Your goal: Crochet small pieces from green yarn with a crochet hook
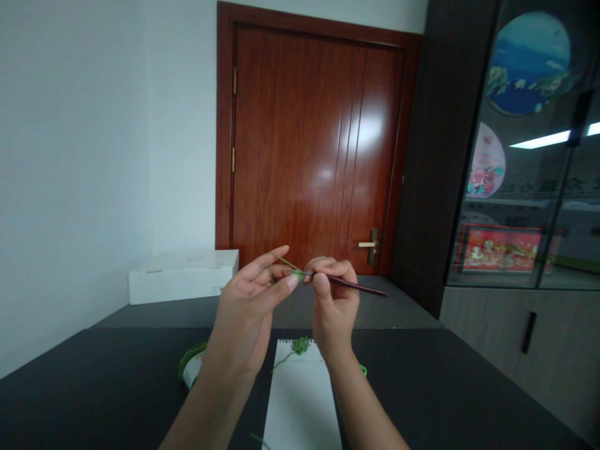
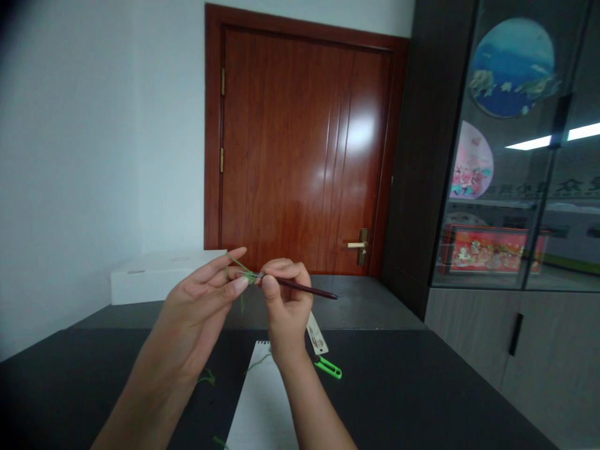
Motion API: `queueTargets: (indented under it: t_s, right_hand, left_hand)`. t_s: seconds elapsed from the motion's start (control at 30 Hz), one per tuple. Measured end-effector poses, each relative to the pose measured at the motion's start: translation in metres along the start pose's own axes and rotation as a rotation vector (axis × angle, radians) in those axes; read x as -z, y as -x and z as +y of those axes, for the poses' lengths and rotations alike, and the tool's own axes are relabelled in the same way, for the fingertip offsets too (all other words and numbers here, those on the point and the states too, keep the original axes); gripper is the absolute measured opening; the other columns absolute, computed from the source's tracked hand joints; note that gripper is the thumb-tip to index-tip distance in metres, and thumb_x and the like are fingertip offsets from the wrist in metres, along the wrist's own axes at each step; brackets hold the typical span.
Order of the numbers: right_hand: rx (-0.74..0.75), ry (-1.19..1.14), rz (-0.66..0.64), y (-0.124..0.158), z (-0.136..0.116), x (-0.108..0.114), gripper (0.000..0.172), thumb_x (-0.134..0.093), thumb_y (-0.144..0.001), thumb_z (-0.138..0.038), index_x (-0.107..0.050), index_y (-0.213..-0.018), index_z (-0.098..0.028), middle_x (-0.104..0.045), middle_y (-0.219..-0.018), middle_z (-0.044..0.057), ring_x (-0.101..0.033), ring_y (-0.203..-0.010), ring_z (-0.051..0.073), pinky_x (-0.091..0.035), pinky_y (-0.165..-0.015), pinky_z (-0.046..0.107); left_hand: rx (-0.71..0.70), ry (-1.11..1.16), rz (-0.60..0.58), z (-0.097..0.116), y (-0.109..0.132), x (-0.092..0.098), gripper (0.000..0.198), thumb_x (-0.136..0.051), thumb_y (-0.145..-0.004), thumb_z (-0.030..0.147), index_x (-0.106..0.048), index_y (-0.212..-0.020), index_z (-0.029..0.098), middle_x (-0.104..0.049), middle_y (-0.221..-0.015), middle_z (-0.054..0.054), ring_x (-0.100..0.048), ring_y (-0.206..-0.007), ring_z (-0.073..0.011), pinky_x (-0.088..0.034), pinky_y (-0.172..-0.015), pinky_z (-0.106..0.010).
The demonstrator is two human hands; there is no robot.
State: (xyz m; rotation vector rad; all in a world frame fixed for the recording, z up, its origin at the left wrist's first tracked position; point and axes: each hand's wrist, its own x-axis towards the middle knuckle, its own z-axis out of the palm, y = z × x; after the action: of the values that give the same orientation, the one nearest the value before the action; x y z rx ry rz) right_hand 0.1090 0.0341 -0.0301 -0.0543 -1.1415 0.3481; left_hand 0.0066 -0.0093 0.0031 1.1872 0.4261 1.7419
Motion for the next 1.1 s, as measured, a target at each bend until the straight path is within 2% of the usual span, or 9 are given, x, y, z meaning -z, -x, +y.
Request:
queueTargets:
  t_s: [0.13, 0.23, 0.33, 0.5, 0.63, 0.73, 0.9, 1.0, 1.1]
  right_hand:
    - [0.413, 0.439, -0.183, 0.003, -0.001, 0.010, 0.019, -0.070, -0.086, -0.013, -0.067, -0.090, -0.032, -0.069, -0.087, -0.001, -0.064, -0.082, 0.019, -0.048, -0.080, 0.039]
    - [0.490, 0.651, -0.220, 0.005, -0.008, 0.016, 0.026, -0.069, -0.086, -0.011, -0.068, -0.100, -0.033, -0.072, -0.090, -0.001, -0.065, -0.085, 0.020, -0.044, -0.085, 0.041]
    - [0.330, 0.599, -0.088, 0.003, -0.017, 0.014, 0.013, -0.060, -0.093, -0.016, -0.066, -0.097, -0.027, -0.068, -0.084, 0.002, -0.063, -0.082, 0.020, -0.044, -0.082, 0.039]
    - [-0.177, 0.145, 0.070, -0.005, -0.018, 0.010, 0.016, -0.059, -0.097, -0.032, -0.061, -0.085, -0.022, -0.059, -0.070, -0.003, -0.056, -0.063, 0.013, -0.044, -0.065, 0.029]
    - [-0.501, -0.271, 0.012, -0.012, -0.014, 0.008, 0.024, -0.070, -0.088, -0.041, -0.060, -0.080, -0.020, -0.055, -0.064, -0.004, -0.053, -0.060, 0.012, -0.045, -0.063, 0.028]
    - [-0.582, -0.348, -0.069, -0.013, -0.014, 0.004, 0.026, -0.074, -0.085, -0.041, -0.058, -0.079, -0.021, -0.057, -0.066, -0.004, -0.054, -0.062, 0.012, -0.048, -0.066, 0.029]
    - [-0.355, -0.208, -0.080, -0.009, -0.012, 0.000, 0.021, -0.073, -0.087, -0.034, -0.055, -0.084, -0.024, -0.063, -0.080, -0.004, -0.060, -0.070, 0.013, -0.050, -0.073, 0.031]
    - [-0.027, 0.125, -0.096, -0.006, -0.012, 0.007, 0.007, -0.069, -0.090, -0.023, -0.064, -0.087, -0.026, -0.066, -0.083, -0.001, -0.063, -0.079, 0.016, -0.049, -0.077, 0.035]
    - [0.309, 0.476, -0.169, -0.003, -0.011, 0.017, 0.020, -0.073, -0.084, -0.014, -0.071, -0.090, -0.033, -0.070, -0.081, -0.002, -0.063, -0.079, 0.019, -0.046, -0.081, 0.042]
  left_hand:
    - [-0.070, -0.042, 0.009, -0.002, -0.002, 0.001, 0.047, -0.085, -0.066, 0.010, -0.072, -0.111, 0.011, -0.071, -0.078, -0.001, -0.064, -0.075, -0.0123, -0.051, -0.075, -0.024]
    - [-0.273, -0.225, 0.036, -0.007, -0.003, 0.003, 0.042, -0.082, -0.070, 0.009, -0.072, -0.111, 0.015, -0.071, -0.080, -0.001, -0.063, -0.077, -0.0135, -0.051, -0.077, -0.025]
    - [-0.348, -0.347, 0.012, -0.008, -0.005, 0.007, 0.038, -0.080, -0.073, 0.008, -0.073, -0.110, 0.016, -0.072, -0.082, -0.001, -0.063, -0.080, -0.0142, -0.050, -0.080, -0.026]
    - [-0.137, -0.210, -0.064, 0.001, -0.006, 0.010, 0.037, -0.083, -0.068, 0.008, -0.076, -0.104, 0.014, -0.070, -0.078, -0.002, -0.063, -0.077, -0.0141, -0.050, -0.076, -0.025]
    - [-0.005, -0.109, -0.098, 0.005, -0.007, 0.009, 0.041, -0.086, -0.063, 0.009, -0.078, -0.103, 0.012, -0.070, -0.081, -0.004, -0.063, -0.078, -0.0137, -0.052, -0.075, -0.024]
    - [-0.028, -0.131, -0.095, 0.003, -0.007, 0.010, 0.038, -0.086, -0.065, 0.009, -0.079, -0.102, 0.013, -0.072, -0.083, -0.004, -0.065, -0.079, -0.0142, -0.053, -0.076, -0.024]
    - [-0.142, -0.177, -0.076, 0.000, -0.005, 0.009, 0.033, -0.084, -0.069, 0.010, -0.080, -0.100, 0.018, -0.074, -0.086, -0.004, -0.066, -0.080, -0.0136, -0.054, -0.076, -0.023]
    - [-0.171, -0.197, -0.042, 0.000, -0.003, 0.006, 0.032, -0.084, -0.069, 0.009, -0.080, -0.099, 0.017, -0.074, -0.087, -0.004, -0.065, -0.081, -0.0127, -0.052, -0.078, -0.022]
    - [-0.051, -0.094, -0.089, 0.001, -0.001, 0.003, 0.040, -0.085, -0.068, 0.010, -0.078, -0.107, 0.015, -0.071, -0.081, -0.002, -0.063, -0.078, -0.0121, -0.051, -0.075, -0.021]
